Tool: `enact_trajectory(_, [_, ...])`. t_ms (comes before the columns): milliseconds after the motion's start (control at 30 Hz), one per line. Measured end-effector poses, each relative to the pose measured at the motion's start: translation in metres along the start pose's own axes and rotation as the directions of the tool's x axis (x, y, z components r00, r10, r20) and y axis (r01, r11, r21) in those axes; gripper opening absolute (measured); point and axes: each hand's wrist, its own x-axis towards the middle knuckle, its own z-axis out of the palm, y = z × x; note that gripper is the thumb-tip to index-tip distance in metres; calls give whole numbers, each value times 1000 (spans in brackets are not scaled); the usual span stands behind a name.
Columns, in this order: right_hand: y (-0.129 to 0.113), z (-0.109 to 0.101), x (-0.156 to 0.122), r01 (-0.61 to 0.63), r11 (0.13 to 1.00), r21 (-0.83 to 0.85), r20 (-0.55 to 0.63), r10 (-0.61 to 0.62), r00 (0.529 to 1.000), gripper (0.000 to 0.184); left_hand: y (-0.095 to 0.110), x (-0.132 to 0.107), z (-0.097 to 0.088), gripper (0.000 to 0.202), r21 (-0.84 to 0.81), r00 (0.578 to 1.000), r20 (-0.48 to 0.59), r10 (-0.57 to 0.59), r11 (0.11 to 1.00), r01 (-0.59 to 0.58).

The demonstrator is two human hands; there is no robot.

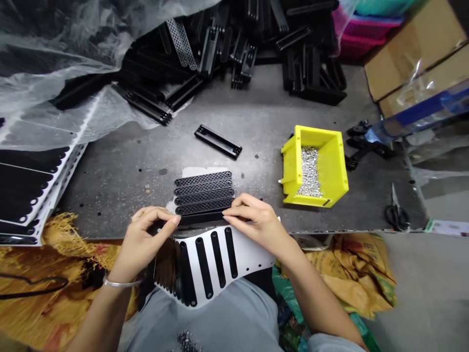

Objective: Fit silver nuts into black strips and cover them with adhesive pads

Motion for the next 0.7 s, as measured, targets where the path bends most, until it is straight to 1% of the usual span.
enact_trajectory(33, [-3,0,-5,24,998,-63,-53,-28,998,19,3,-2,-1,21,24,1000,-22,18,1000,-17])
enact_trajectory(100, [-8,1,-19,26,986,-166,-169,-55,984,24,13,-9,1,14,78,987,-128,97,993,-87])
enact_trajectory(133, [-10,2,-28,8,984,-179,-196,-43,980,25,19,-14,4,9,93,971,-172,164,984,-150])
enact_trajectory(167, [-11,3,-36,-14,986,-169,-186,-18,982,25,25,-20,8,6,93,952,-178,250,967,-237])
enact_trajectory(200, [-11,6,-44,-28,988,-150,-148,5,989,25,31,-25,14,7,78,928,-141,345,938,-337])
enact_trajectory(233, [-10,10,-49,-28,991,-135,-98,14,995,25,35,-30,22,11,53,897,-71,436,900,-433])
enact_trajectory(300, [-5,20,-56,-4,989,-148,-25,0,1000,28,37,-36,39,14,20,814,72,576,815,-578])
enact_trajectory(333, [-3,25,-56,9,985,-169,-8,-10,1000,29,36,-38,46,15,27,780,102,618,782,-623])
enact_trajectory(367, [-1,29,-56,15,982,-189,6,-14,1000,30,33,-38,52,16,44,756,107,646,756,-653])
enact_trajectory(433, [2,34,-55,-4,981,-194,19,8,1000,29,26,-36,59,20,64,721,105,685,719,-692])
enact_trajectory(467, [1,33,-56,-16,987,-160,14,19,1000,25,23,-35,60,21,61,712,112,693,711,-701])
enact_trajectory(500, [1,29,-57,-35,995,-91,10,36,999,20,21,-34,60,22,54,712,119,693,711,-701])
enact_trajectory(533, [-1,24,-59,-62,998,15,14,61,998,13,19,-33,60,21,47,716,123,687,716,-696])
enact_trajectory(567, [-3,16,-61,-97,983,159,23,94,995,5,19,-33,60,20,37,725,121,678,727,-686])
enact_trajectory(600, [-6,6,-63,-136,937,321,28,134,991,3,20,-33,60,19,28,738,112,665,740,-672])
enact_trajectory(633, [-9,-3,-63,-169,863,475,26,178,984,5,21,-34,61,18,19,749,105,655,751,-660])
enact_trajectory(667, [-12,-12,-61,-184,784,593,11,221,975,3,24,-35,62,17,8,753,98,650,757,-654])
enact_trajectory(700, [-16,-19,-56,-180,733,656,-21,256,966,5,26,-35,62,16,-10,755,92,649,759,-651])
